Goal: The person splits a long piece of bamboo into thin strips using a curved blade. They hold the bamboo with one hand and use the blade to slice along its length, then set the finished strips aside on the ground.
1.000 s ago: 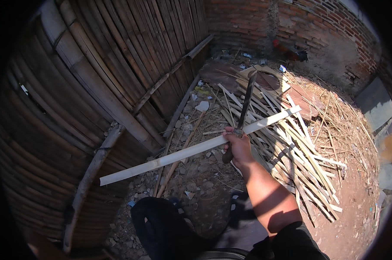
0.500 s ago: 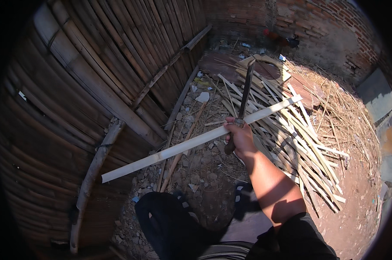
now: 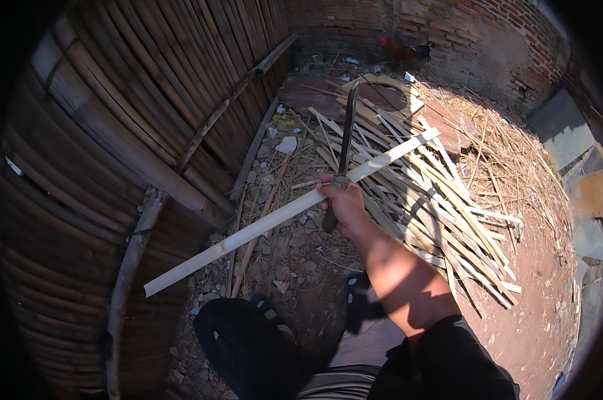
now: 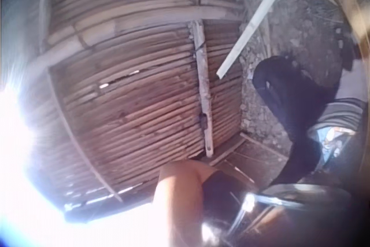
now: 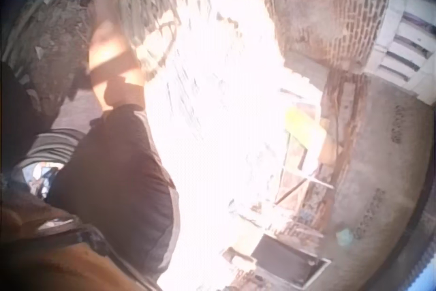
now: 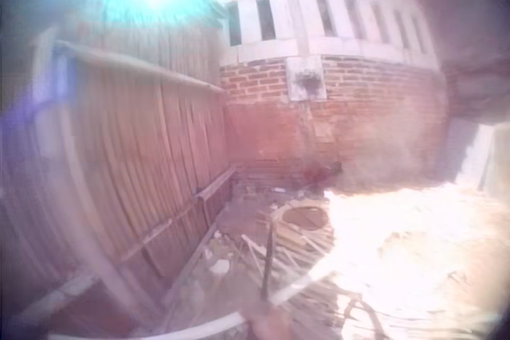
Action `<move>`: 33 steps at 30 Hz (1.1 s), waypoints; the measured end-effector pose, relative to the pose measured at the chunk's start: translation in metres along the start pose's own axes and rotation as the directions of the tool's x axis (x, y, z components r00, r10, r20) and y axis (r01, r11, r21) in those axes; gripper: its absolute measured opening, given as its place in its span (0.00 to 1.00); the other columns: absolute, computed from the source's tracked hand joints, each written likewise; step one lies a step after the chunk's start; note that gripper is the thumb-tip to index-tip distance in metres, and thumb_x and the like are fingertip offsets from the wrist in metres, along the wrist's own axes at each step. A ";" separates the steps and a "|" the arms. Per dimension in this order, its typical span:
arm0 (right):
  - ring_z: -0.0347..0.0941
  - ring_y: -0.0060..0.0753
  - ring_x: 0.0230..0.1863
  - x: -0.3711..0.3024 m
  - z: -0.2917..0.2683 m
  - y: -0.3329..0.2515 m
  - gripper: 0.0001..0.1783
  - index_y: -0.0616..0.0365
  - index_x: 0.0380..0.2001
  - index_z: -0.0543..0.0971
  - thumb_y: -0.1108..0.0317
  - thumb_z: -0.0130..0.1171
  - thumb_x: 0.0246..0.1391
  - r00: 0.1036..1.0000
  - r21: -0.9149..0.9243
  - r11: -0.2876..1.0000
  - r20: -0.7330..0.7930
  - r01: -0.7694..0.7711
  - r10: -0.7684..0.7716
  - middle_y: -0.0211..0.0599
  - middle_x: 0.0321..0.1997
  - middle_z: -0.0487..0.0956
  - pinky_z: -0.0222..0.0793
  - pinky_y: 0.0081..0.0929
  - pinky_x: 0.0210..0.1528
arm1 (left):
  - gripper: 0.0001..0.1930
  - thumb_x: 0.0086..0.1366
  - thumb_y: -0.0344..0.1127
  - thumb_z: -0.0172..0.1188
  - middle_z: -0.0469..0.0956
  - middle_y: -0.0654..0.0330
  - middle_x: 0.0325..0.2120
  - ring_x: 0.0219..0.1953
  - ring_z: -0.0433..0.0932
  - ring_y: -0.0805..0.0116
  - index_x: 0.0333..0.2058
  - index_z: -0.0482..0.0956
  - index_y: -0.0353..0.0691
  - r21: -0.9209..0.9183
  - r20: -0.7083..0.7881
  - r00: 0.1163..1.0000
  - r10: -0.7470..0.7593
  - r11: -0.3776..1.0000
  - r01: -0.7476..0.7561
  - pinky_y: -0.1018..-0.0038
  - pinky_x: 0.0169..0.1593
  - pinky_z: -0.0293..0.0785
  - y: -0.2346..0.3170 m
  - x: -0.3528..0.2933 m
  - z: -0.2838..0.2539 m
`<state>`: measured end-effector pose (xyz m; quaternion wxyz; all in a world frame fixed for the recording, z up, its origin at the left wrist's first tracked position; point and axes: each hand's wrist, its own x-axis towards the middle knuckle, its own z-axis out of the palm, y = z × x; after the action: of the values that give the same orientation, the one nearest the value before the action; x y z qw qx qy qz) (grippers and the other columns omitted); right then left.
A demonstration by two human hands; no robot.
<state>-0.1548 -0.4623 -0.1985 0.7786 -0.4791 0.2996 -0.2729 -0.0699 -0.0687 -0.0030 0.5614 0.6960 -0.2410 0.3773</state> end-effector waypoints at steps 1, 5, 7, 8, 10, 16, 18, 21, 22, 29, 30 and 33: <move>0.71 0.23 0.22 0.002 -0.001 -0.001 0.17 0.62 0.49 0.78 0.72 0.66 0.57 1.000 -0.001 1.000 0.002 0.001 -0.001 0.36 0.35 0.81 0.69 0.23 0.26 | 0.28 0.74 0.43 0.57 0.71 0.45 0.63 0.64 0.73 0.55 0.66 0.67 0.33 -0.004 -0.001 1.000 0.002 1.000 -0.002 0.53 0.67 0.68 0.000 0.002 0.002; 0.71 0.23 0.23 -0.001 0.005 -0.002 0.17 0.62 0.50 0.78 0.72 0.66 0.57 0.999 0.016 0.999 -0.029 -0.032 0.033 0.36 0.34 0.81 0.70 0.23 0.26 | 0.28 0.74 0.43 0.58 0.71 0.45 0.63 0.64 0.72 0.55 0.66 0.67 0.33 -0.007 0.006 1.000 0.005 1.000 -0.005 0.53 0.67 0.68 0.001 0.006 -0.001; 0.71 0.23 0.23 0.002 0.003 0.001 0.18 0.61 0.50 0.78 0.72 0.66 0.57 1.000 0.032 0.999 -0.019 0.000 0.001 0.36 0.35 0.81 0.70 0.24 0.26 | 0.29 0.74 0.44 0.58 0.71 0.45 0.63 0.64 0.72 0.55 0.66 0.67 0.33 -0.013 -0.003 1.000 0.007 1.000 -0.007 0.53 0.67 0.68 0.001 0.006 0.002; 0.71 0.23 0.23 0.003 0.001 0.004 0.18 0.61 0.50 0.78 0.72 0.66 0.57 1.000 0.039 0.999 -0.015 0.015 -0.015 0.36 0.35 0.81 0.70 0.24 0.26 | 0.29 0.74 0.44 0.58 0.71 0.45 0.63 0.64 0.72 0.55 0.66 0.67 0.33 -0.005 0.002 1.000 0.006 1.000 -0.006 0.53 0.67 0.67 0.001 0.007 0.001; 0.71 0.24 0.23 -0.001 0.010 0.000 0.18 0.61 0.50 0.77 0.72 0.66 0.57 1.000 0.032 0.999 -0.022 -0.020 0.021 0.36 0.36 0.81 0.70 0.24 0.26 | 0.29 0.74 0.44 0.58 0.71 0.45 0.63 0.64 0.72 0.55 0.66 0.67 0.33 0.007 -0.002 1.000 0.012 1.000 -0.012 0.53 0.67 0.67 0.002 0.005 -0.001; 0.72 0.23 0.22 -0.001 0.010 0.003 0.17 0.60 0.48 0.76 0.71 0.66 0.57 0.996 0.028 0.996 -0.035 -0.085 0.086 0.36 0.37 0.82 0.71 0.24 0.26 | 0.29 0.74 0.44 0.59 0.71 0.45 0.63 0.64 0.72 0.54 0.66 0.67 0.33 0.001 -0.012 1.000 -0.008 1.000 0.008 0.53 0.68 0.67 -0.003 0.003 0.001; 0.71 0.23 0.23 -0.002 0.009 0.000 0.18 0.61 0.49 0.75 0.72 0.66 0.57 0.997 0.042 0.997 -0.029 -0.064 0.065 0.38 0.38 0.81 0.71 0.24 0.26 | 0.29 0.73 0.44 0.59 0.71 0.45 0.64 0.65 0.72 0.54 0.66 0.67 0.33 0.001 -0.011 1.000 -0.002 1.000 0.002 0.53 0.68 0.67 -0.003 0.003 0.002; 0.71 0.23 0.23 0.000 0.008 0.002 0.18 0.62 0.50 0.75 0.73 0.66 0.57 0.999 0.024 0.999 -0.009 -0.030 0.031 0.39 0.37 0.80 0.71 0.24 0.25 | 0.29 0.73 0.44 0.59 0.71 0.45 0.64 0.65 0.72 0.54 0.66 0.68 0.33 0.012 -0.010 1.000 0.005 1.000 -0.005 0.53 0.68 0.66 -0.003 0.004 0.001; 0.71 0.23 0.23 0.001 0.009 0.003 0.18 0.62 0.50 0.75 0.73 0.66 0.57 1.000 0.011 1.000 -0.001 -0.017 0.017 0.39 0.37 0.80 0.71 0.24 0.25 | 0.29 0.73 0.44 0.59 0.71 0.45 0.64 0.65 0.72 0.54 0.66 0.68 0.33 0.013 -0.009 1.000 0.013 1.000 -0.013 0.53 0.68 0.66 -0.002 0.005 0.000; 0.72 0.23 0.22 -0.002 0.022 -0.006 0.18 0.63 0.50 0.76 0.72 0.66 0.58 1.000 -0.030 1.000 -0.001 -0.001 0.001 0.37 0.34 0.81 0.70 0.23 0.24 | 0.30 0.73 0.45 0.60 0.70 0.44 0.64 0.65 0.72 0.53 0.67 0.68 0.33 -0.002 -0.035 0.999 0.027 1.000 -0.027 0.52 0.68 0.66 -0.004 0.014 -0.010; 0.72 0.23 0.22 0.006 0.020 -0.011 0.18 0.63 0.51 0.76 0.72 0.66 0.58 1.000 -0.032 0.999 0.012 0.019 -0.019 0.36 0.34 0.81 0.70 0.23 0.24 | 0.30 0.73 0.45 0.60 0.70 0.44 0.64 0.65 0.72 0.53 0.67 0.68 0.34 -0.028 -0.060 0.997 0.044 0.999 -0.046 0.52 0.69 0.66 -0.005 0.016 -0.012; 0.72 0.23 0.22 -0.002 0.023 0.003 0.19 0.64 0.51 0.76 0.72 0.66 0.58 1.000 -0.027 1.000 -0.011 -0.003 0.003 0.36 0.35 0.80 0.70 0.23 0.24 | 0.30 0.73 0.45 0.60 0.70 0.44 0.65 0.65 0.72 0.53 0.67 0.68 0.34 -0.100 -0.152 0.975 0.161 0.979 -0.177 0.52 0.69 0.65 0.008 0.030 -0.009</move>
<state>-0.1391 -0.4467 -0.1924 0.7709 -0.4875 0.3081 -0.2704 -0.0600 -0.0593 0.0263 0.5816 0.6112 -0.2794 0.4584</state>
